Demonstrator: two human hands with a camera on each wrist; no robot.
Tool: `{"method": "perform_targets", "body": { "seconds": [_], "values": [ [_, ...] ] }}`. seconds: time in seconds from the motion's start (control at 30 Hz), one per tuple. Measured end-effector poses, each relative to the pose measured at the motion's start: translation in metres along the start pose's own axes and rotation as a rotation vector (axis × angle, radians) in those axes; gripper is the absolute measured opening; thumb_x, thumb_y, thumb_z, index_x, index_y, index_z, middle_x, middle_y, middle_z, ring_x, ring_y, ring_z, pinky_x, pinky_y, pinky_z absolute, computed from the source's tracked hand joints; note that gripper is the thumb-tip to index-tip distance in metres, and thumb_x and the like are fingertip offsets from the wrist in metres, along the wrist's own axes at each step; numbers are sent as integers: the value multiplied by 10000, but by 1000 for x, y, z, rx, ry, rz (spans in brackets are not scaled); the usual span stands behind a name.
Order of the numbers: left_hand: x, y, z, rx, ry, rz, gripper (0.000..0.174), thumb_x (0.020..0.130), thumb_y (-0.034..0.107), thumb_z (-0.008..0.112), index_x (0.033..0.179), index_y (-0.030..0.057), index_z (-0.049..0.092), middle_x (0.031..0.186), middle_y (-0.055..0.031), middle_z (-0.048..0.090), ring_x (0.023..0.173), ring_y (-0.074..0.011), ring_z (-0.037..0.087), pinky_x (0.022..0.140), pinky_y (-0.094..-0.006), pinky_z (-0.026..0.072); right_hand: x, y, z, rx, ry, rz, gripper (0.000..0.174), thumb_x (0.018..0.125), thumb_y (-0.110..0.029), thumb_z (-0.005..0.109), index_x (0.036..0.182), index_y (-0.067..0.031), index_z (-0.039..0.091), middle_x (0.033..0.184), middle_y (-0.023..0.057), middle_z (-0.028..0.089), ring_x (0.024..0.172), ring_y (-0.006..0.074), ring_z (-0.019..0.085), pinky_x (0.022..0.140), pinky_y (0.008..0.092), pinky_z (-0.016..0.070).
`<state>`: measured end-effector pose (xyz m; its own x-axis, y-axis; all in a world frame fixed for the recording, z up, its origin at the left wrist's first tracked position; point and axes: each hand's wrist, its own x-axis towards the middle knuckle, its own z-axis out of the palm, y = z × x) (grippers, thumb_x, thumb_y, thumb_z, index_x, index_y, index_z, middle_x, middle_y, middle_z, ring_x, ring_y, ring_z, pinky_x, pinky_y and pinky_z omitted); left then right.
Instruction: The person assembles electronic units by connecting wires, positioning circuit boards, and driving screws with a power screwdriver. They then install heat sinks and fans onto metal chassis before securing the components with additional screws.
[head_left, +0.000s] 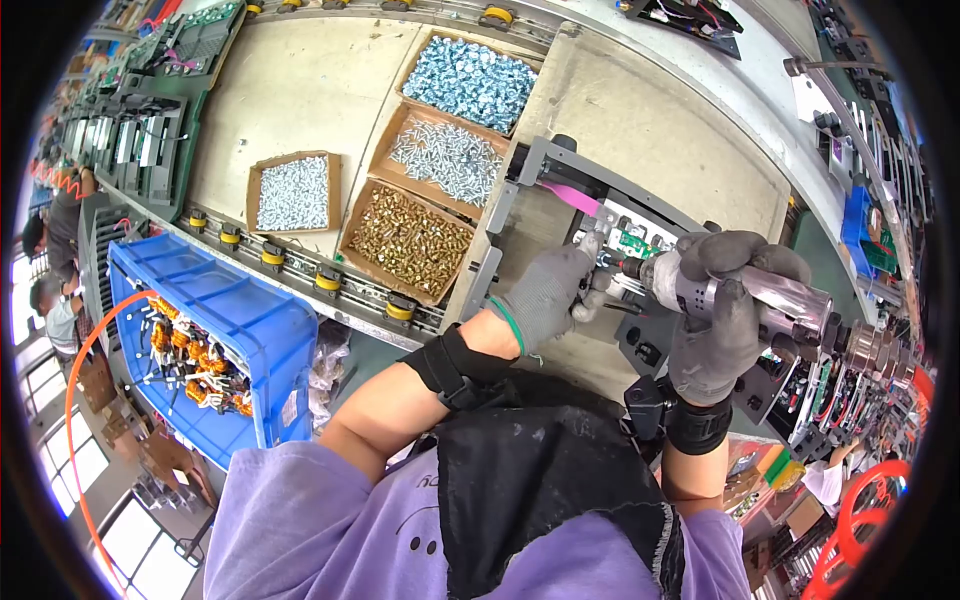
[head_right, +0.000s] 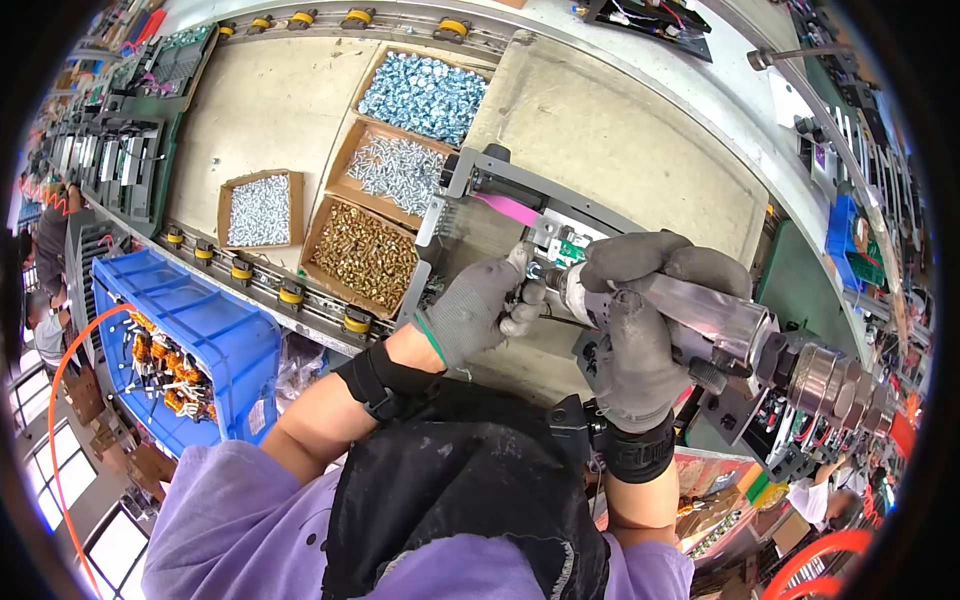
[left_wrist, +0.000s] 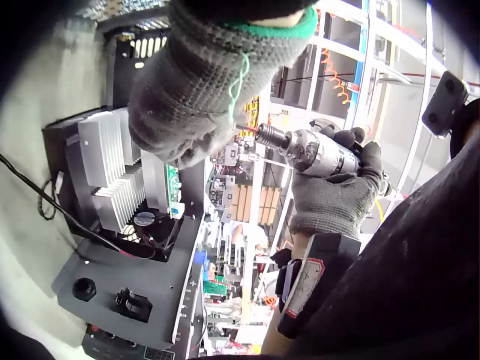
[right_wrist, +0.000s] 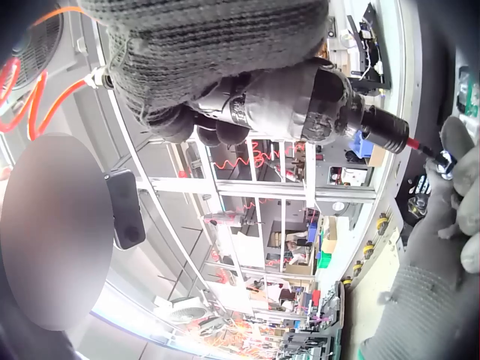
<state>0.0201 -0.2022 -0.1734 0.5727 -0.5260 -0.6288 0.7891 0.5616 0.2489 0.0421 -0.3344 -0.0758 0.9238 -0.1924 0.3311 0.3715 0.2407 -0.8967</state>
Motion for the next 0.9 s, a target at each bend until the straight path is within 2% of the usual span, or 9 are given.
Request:
{"method": "perform_targets", "body": {
  "seconds": [0.17,0.27,0.37,0.47,0.53,0.63,0.7,0.87,0.9],
  "values": [
    [14,11,15,-20,87,-68,432,972,504,468,891,82,515,660,-9,470,507,-85,375,413,-220,270,3,12,-3,-49,6,-35,351,805,-61,693,1051,-66,443,799,180,642,699,250,629,618,354,532],
    [32,17,21,-37,159,-99,467,959,548,461,863,95,524,566,9,432,421,-91,319,379,-228,240,6,24,-4,-82,131,-26,361,803,-14,679,1087,-57,459,846,199,657,729,254,651,647,355,548],
    [35,20,19,-27,158,-116,461,963,555,444,846,120,544,550,18,442,394,-89,331,373,-220,258,12,31,-5,-119,76,8,414,774,107,646,1117,-46,474,904,200,667,758,228,666,677,345,571],
    [37,20,14,62,105,-122,448,967,553,432,833,147,563,566,22,476,384,-80,357,366,-216,290,13,41,-6,-241,58,37,413,778,111,645,1119,-43,470,915,199,668,767,220,668,665,331,570],
    [41,17,15,-24,287,-75,498,960,557,436,712,135,523,493,16,409,366,-103,353,326,-279,247,12,42,-3,-207,63,72,408,786,128,628,1119,-41,465,922,202,668,778,211,668,672,322,567],
    [45,10,10,18,413,-39,490,953,555,456,706,137,520,503,13,422,373,-102,373,325,-283,256,10,43,-2,-285,21,40,414,791,142,615,1118,-50,450,924,197,667,786,207,664,683,316,559],
    [43,10,7,42,381,-30,469,971,534,432,737,145,551,533,22,451,384,-92,375,348,-258,269,9,44,-3,-285,-65,28,422,794,152,608,1117,-58,437,925,188,667,790,200,658,691,312,552],
    [41,10,5,87,333,23,464,984,518,413,764,147,584,554,27,473,396,-85,378,373,-234,286,8,47,-2,-289,-41,8,462,783,144,627,1132,-72,417,918,176,665,759,188,645,667,308,546],
    [40,13,9,72,366,12,478,983,520,413,751,138,583,540,26,459,396,-88,374,375,-234,285,13,45,-10,-364,-171,3,456,788,138,629,1129,-74,414,906,174,662,744,186,640,652,305,543]
  ]
}}
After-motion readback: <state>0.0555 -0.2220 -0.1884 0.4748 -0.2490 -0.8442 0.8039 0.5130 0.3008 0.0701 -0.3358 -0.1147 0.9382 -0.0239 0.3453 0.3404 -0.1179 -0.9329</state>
